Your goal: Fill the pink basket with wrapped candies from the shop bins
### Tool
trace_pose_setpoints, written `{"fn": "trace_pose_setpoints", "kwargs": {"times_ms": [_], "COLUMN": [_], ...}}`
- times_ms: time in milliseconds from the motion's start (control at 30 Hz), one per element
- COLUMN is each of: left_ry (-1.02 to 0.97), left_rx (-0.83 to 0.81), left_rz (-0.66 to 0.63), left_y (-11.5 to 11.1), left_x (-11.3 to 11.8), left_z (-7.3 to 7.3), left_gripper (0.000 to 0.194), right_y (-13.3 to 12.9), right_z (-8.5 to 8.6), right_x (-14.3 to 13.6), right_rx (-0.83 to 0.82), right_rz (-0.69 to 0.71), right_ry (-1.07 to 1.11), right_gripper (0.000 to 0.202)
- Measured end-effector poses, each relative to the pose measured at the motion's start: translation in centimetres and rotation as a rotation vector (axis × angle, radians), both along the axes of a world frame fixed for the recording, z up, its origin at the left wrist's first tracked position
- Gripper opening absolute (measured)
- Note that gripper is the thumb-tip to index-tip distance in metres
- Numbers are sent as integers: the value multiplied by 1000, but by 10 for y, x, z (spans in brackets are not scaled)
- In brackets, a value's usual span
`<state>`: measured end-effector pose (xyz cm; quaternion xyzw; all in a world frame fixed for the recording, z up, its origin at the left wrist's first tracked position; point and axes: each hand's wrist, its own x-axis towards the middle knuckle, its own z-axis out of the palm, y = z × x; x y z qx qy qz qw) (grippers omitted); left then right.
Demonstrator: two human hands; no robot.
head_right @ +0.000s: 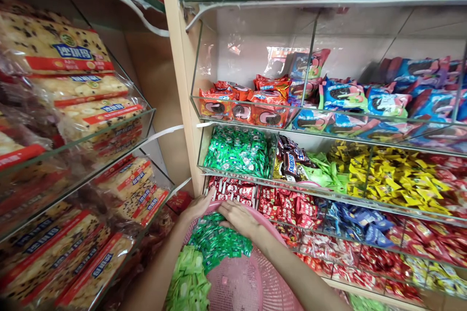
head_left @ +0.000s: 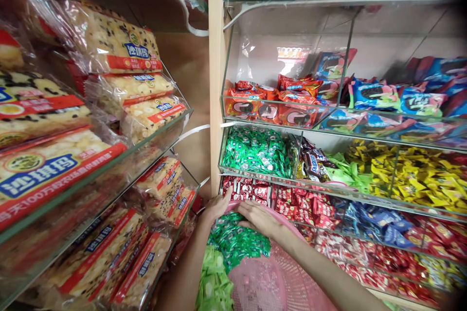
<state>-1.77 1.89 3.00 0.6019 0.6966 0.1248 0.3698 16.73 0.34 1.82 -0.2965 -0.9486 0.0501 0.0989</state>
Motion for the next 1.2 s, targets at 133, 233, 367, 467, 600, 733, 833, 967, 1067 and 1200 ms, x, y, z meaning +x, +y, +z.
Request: {"fn": "trace_pose_setpoints", "kwargs": {"times_ms": [133, 233, 367, 467, 600, 733, 833, 967, 1067, 1200], "left_ry": [12, 25, 39, 47, 62, 59, 60, 62, 63, 58], "left_rx": [-3, 0, -10, -6, -6, -13, -11, 16, -3, -3], "left_rz": [-32, -35, -32, -43, -48, -47, -43, -49, -58, -54], "left_y": [1, 3, 4, 4, 4, 4, 3, 1, 0, 0], "left_x": [0, 0, -1, -1, 0, 0, -1, -1, 0, 1], "left_z": [0, -3, -6, -7, -6, -5, -6, -4, 0, 1], "left_gripper": [95, 97, 96, 98, 102, 101, 98, 92, 93, 95], "right_y": [4, 9, 16, 19, 18, 7, -6, -19, -23, -27], "right_z": [4, 3, -6, -12, -7, 9, 15, 7, 0, 1], "right_x": [0, -1, -7, -10, -8, 5, 21, 39, 43, 40], "right_rx": [-5, 27, 70, 103, 131, 126, 128, 190, 248, 269], "right_rz": [-25, -33, -33, -53, -77, -104, -95, -91, -114, -83], "right_ry": [36, 47, 16, 15, 63, 105, 105, 82, 11, -44], "right_gripper": [38, 29, 32, 34, 30, 28, 28, 28, 27, 27]}}
